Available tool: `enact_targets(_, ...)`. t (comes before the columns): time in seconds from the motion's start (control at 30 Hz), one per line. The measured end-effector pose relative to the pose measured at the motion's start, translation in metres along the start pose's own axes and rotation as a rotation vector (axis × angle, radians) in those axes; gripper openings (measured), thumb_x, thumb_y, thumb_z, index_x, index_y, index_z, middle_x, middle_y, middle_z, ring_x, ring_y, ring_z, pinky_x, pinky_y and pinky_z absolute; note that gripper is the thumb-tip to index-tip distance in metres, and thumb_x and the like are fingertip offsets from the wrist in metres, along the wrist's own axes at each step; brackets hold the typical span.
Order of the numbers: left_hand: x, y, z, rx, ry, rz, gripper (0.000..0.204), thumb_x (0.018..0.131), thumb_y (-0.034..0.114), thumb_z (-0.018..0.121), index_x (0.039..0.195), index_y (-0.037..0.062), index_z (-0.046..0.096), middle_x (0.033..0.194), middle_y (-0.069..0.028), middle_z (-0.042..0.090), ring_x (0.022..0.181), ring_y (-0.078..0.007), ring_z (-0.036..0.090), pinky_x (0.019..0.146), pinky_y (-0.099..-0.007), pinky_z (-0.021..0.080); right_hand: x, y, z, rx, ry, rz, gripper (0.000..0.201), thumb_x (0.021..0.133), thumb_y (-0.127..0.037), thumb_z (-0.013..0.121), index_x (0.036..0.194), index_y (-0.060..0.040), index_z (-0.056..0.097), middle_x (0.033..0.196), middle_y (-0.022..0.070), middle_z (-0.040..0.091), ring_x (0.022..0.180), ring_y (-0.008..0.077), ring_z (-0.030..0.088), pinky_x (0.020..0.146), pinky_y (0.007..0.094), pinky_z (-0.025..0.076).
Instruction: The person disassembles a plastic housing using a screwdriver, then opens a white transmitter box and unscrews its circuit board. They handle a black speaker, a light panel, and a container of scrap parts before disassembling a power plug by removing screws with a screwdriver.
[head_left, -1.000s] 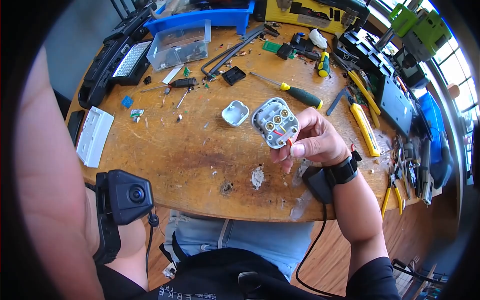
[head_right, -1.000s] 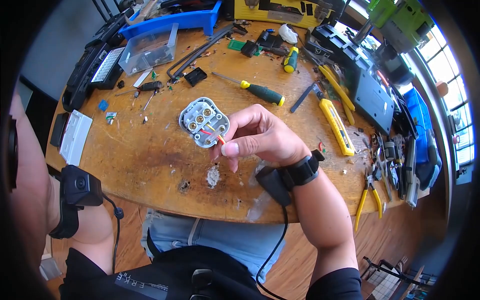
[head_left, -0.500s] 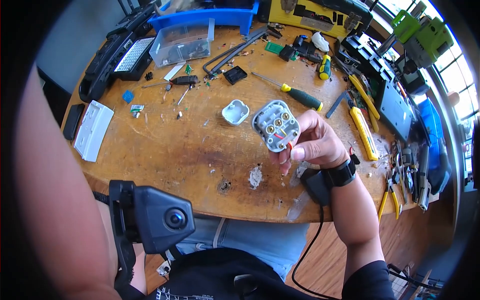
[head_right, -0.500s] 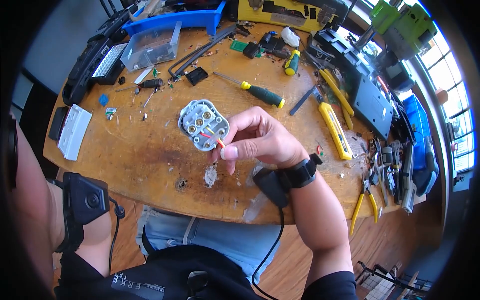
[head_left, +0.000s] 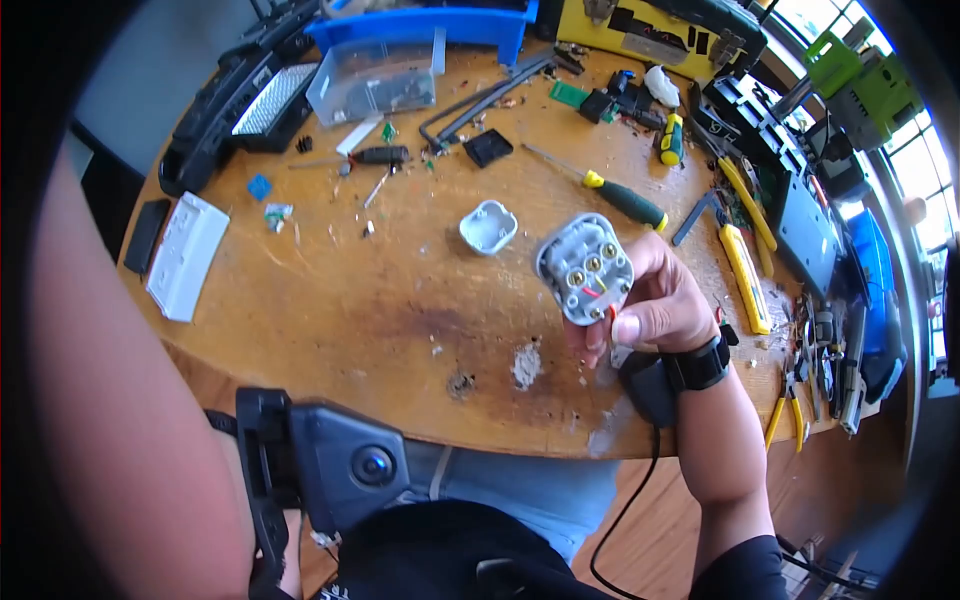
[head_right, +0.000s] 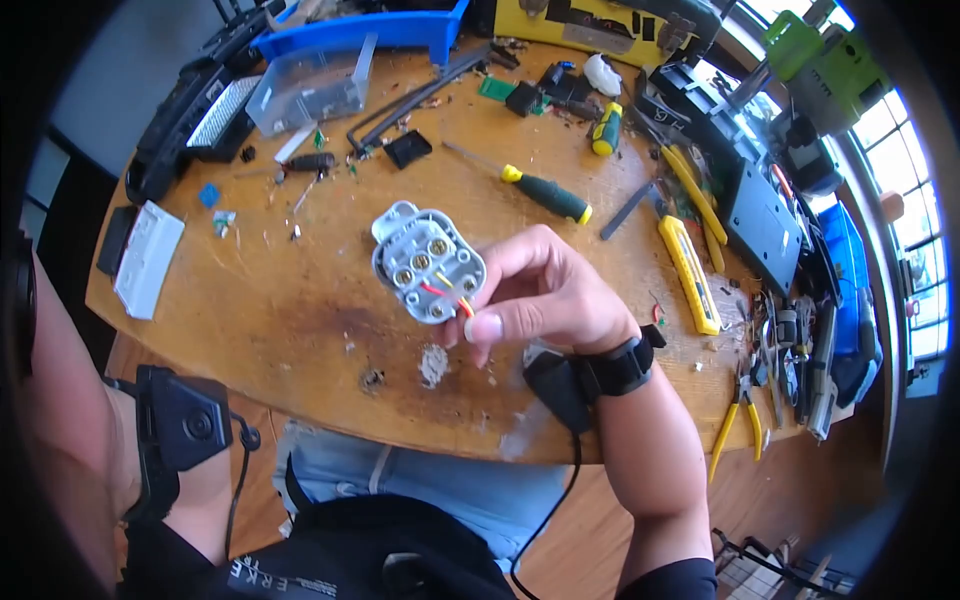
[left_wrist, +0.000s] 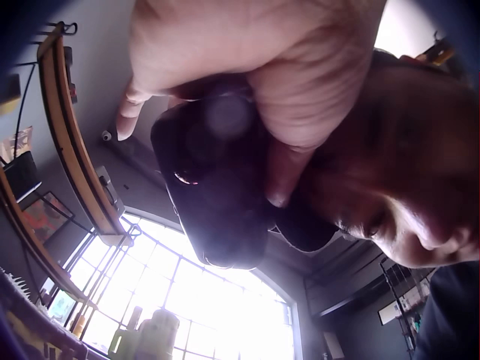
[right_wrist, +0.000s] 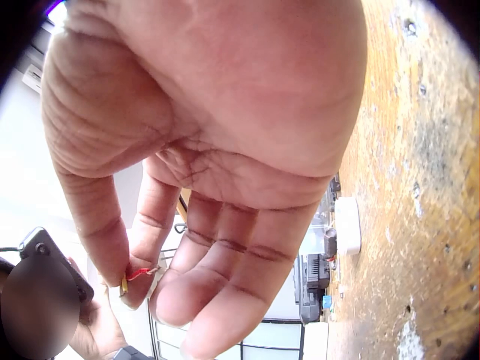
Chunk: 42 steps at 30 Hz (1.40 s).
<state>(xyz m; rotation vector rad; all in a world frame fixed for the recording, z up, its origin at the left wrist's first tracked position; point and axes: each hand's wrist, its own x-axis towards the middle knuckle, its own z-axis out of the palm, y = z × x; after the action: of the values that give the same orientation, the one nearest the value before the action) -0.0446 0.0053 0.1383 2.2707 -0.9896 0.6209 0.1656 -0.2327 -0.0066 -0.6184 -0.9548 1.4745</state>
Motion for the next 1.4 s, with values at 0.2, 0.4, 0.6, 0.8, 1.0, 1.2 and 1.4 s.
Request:
enact_targets(0.2, 0.001, 0.005, -0.001, -0.018, -0.025, -0.024, 0.115, 0.051, 0.072, 0.071, 0.137, 0.0052, 0.034, 0.143, -0.0273, 0.024, 0.127, -0.0507, 0.028, 0.103, -0.0621, 0.024, 0.001, 0.0, -0.001, 0.015, 0.011, -0.036, 0.01, 0.077, 0.001, 0.066, 0.086, 0.0034, 0.065, 0.091, 0.0182, 0.065, 0.081, 0.0231, 0.065, 0.062, 0.0289, 0.055)
enact_targets(0.4, 0.02, -0.006, 0.0, -0.058, -0.104, 0.008, 0.115, 0.051, 0.071, 0.072, 0.137, 0.0055, 0.034, 0.143, -0.0272, 0.024, 0.127, -0.051, 0.028, 0.103, -0.0624, 0.023, 0.001, -0.002, 0.001, -0.009, 0.02, -0.03, 0.009, 0.077, 0.003, 0.065, 0.087, 0.0014, 0.066, 0.09, 0.0171, 0.065, 0.082, 0.0226, 0.064, 0.064, 0.0302, 0.055)
enact_targets(0.6, 0.014, -0.03, 0.058, -0.233, 0.6, -0.359, 0.085, 0.073, 0.05, 0.069, 0.136, 0.0036, 0.036, 0.139, -0.024, 0.033, 0.125, -0.0392, 0.038, 0.105, -0.0524, 0.029, -0.001, -0.004, 0.002, -0.018, 0.039, -0.03, 0.007, 0.079, 0.0, 0.065, 0.086, -0.0002, 0.066, 0.091, 0.0152, 0.065, 0.076, 0.0184, 0.063, 0.063, 0.0273, 0.052)
enact_targets(0.8, -0.01, -0.079, 0.112, -0.779, 0.525, -0.754, 0.042, 0.093, 0.033, 0.05, 0.116, -0.0018, 0.054, 0.104, -0.0105, 0.061, 0.091, -0.0159, 0.06, 0.083, -0.0292, 0.049, 0.003, -0.003, 0.003, -0.045, 0.191, 0.014, 0.007, 0.081, -0.005, 0.065, 0.086, 0.0007, 0.065, 0.089, 0.0141, 0.066, 0.067, 0.0154, 0.062, 0.062, 0.0259, 0.052)
enact_targets(1.0, -0.018, -0.074, 0.135, -1.086, 0.431, -0.751, 0.058, 0.089, 0.045, 0.05, 0.121, -0.0028, 0.05, 0.1, -0.0082, 0.061, 0.087, -0.0126, 0.059, 0.08, -0.0268, 0.049, 0.008, -0.003, 0.008, -0.068, 0.237, 0.02, 0.006, 0.082, -0.004, 0.064, 0.085, 0.0016, 0.065, 0.09, 0.0141, 0.065, 0.068, 0.0151, 0.061, 0.061, 0.0252, 0.052)
enact_targets(1.2, -0.023, -0.077, 0.137, -1.17, 0.421, -0.677, 0.056, 0.087, 0.033, 0.06, 0.127, -0.0026, 0.046, 0.113, -0.0115, 0.059, 0.096, -0.0148, 0.06, 0.078, -0.0282, 0.051, 0.006, 0.0, 0.01, -0.075, 0.294, 0.047, 0.006, 0.082, -0.003, 0.064, 0.087, 0.0015, 0.064, 0.091, 0.0148, 0.065, 0.067, 0.0172, 0.062, 0.061, 0.0267, 0.052)
enact_targets(1.4, -0.026, -0.075, 0.138, -1.232, 0.345, -0.753, 0.05, 0.085, 0.013, 0.064, 0.129, -0.0013, 0.045, 0.12, -0.0128, 0.057, 0.103, -0.0176, 0.059, 0.084, -0.0319, 0.051, 0.007, 0.002, 0.009, -0.148, 0.334, 0.076, 0.01, 0.083, -0.006, 0.064, 0.09, 0.0005, 0.064, 0.091, 0.0122, 0.066, 0.066, 0.0146, 0.062, 0.061, 0.0251, 0.051)
